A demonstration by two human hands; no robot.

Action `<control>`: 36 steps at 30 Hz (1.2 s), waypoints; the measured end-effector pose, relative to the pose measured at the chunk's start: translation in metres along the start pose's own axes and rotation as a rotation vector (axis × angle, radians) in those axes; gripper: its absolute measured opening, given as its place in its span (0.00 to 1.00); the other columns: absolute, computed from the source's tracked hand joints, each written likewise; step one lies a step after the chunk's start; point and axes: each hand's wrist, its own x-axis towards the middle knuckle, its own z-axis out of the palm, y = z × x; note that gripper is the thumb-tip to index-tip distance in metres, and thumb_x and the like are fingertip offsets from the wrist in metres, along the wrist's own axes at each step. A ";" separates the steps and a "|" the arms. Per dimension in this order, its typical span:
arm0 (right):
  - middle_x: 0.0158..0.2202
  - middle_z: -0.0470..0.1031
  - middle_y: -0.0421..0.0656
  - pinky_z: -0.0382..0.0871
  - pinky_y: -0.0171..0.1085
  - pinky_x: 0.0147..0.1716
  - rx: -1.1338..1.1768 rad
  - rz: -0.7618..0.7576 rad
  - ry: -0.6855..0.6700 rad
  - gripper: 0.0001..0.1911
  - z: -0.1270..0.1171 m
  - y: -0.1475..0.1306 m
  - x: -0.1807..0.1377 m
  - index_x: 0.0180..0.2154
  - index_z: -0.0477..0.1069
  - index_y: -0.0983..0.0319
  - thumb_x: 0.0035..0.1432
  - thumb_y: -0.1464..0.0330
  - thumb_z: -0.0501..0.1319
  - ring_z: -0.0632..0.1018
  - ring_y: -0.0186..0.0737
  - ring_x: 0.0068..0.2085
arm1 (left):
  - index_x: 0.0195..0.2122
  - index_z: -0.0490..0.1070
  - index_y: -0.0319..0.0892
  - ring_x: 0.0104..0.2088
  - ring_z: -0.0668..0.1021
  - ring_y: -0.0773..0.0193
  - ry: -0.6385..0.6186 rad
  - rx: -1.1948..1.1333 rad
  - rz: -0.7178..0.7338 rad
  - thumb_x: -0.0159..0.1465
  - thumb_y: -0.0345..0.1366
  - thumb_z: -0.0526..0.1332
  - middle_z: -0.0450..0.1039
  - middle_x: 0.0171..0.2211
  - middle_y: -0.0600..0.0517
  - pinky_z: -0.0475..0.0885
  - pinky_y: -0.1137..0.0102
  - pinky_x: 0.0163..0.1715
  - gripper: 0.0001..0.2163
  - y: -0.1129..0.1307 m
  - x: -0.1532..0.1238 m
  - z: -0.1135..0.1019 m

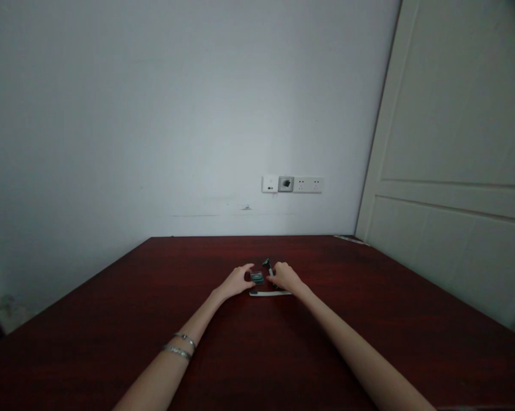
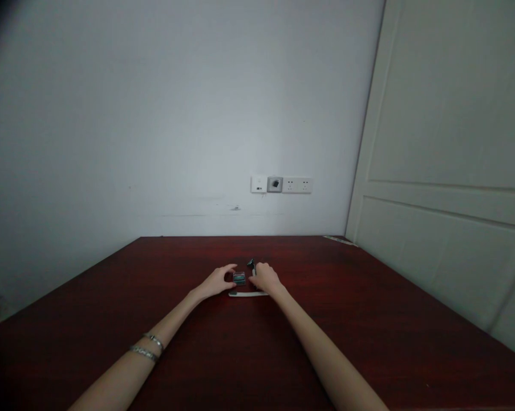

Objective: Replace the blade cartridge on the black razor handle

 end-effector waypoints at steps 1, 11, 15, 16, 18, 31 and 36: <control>0.38 0.75 0.55 0.66 0.36 0.32 -0.005 0.004 0.006 0.14 0.001 -0.001 0.000 0.34 0.74 0.66 0.46 0.63 0.61 0.77 0.50 0.39 | 0.54 0.63 0.36 0.46 0.74 0.57 0.001 0.000 0.001 0.50 0.33 0.63 0.72 0.46 0.43 0.65 0.68 0.48 0.28 0.000 0.000 0.000; 0.35 0.76 0.54 0.64 0.33 0.30 -0.010 -0.033 0.041 0.11 -0.001 0.003 0.002 0.33 0.75 0.66 0.47 0.67 0.59 0.77 0.46 0.36 | 0.48 0.67 0.41 0.42 0.75 0.58 0.008 0.054 0.065 0.49 0.35 0.64 0.74 0.42 0.48 0.67 0.67 0.44 0.23 0.004 0.015 -0.001; 0.31 0.77 0.51 0.62 0.32 0.30 0.042 -0.047 0.085 0.11 -0.020 0.025 0.005 0.31 0.76 0.65 0.49 0.67 0.58 0.77 0.43 0.34 | 0.48 0.66 0.41 0.43 0.74 0.58 0.059 0.057 0.091 0.49 0.35 0.65 0.73 0.42 0.49 0.65 0.66 0.47 0.24 0.018 0.039 0.002; 0.30 0.77 0.50 0.62 0.31 0.30 0.057 -0.041 0.098 0.11 -0.026 0.034 0.006 0.31 0.76 0.65 0.49 0.67 0.58 0.77 0.42 0.34 | 0.48 0.66 0.41 0.44 0.73 0.58 0.064 0.054 0.090 0.48 0.35 0.65 0.73 0.41 0.49 0.65 0.66 0.47 0.24 0.022 0.046 0.005; 0.30 0.78 0.48 0.61 0.31 0.30 0.081 -0.020 0.118 0.12 -0.038 0.057 0.005 0.32 0.77 0.65 0.49 0.67 0.58 0.77 0.41 0.32 | 0.49 0.65 0.41 0.43 0.73 0.58 0.064 0.043 0.104 0.49 0.36 0.65 0.72 0.41 0.49 0.65 0.66 0.47 0.24 0.031 0.060 0.015; 0.36 0.78 0.50 0.65 0.32 0.36 0.038 0.283 0.144 0.13 -0.069 0.191 -0.013 0.37 0.77 0.64 0.50 0.68 0.59 0.77 0.44 0.40 | 0.51 0.60 0.38 0.45 0.73 0.57 -0.018 0.011 0.136 0.52 0.37 0.64 0.72 0.44 0.45 0.64 0.66 0.46 0.26 0.095 0.140 0.127; 0.36 0.78 0.50 0.65 0.31 0.37 0.026 0.282 0.133 0.13 -0.066 0.203 -0.017 0.36 0.77 0.64 0.50 0.68 0.59 0.77 0.44 0.40 | 0.52 0.58 0.40 0.45 0.74 0.57 -0.078 -0.010 0.060 0.53 0.38 0.64 0.72 0.44 0.45 0.64 0.67 0.45 0.27 0.110 0.147 0.155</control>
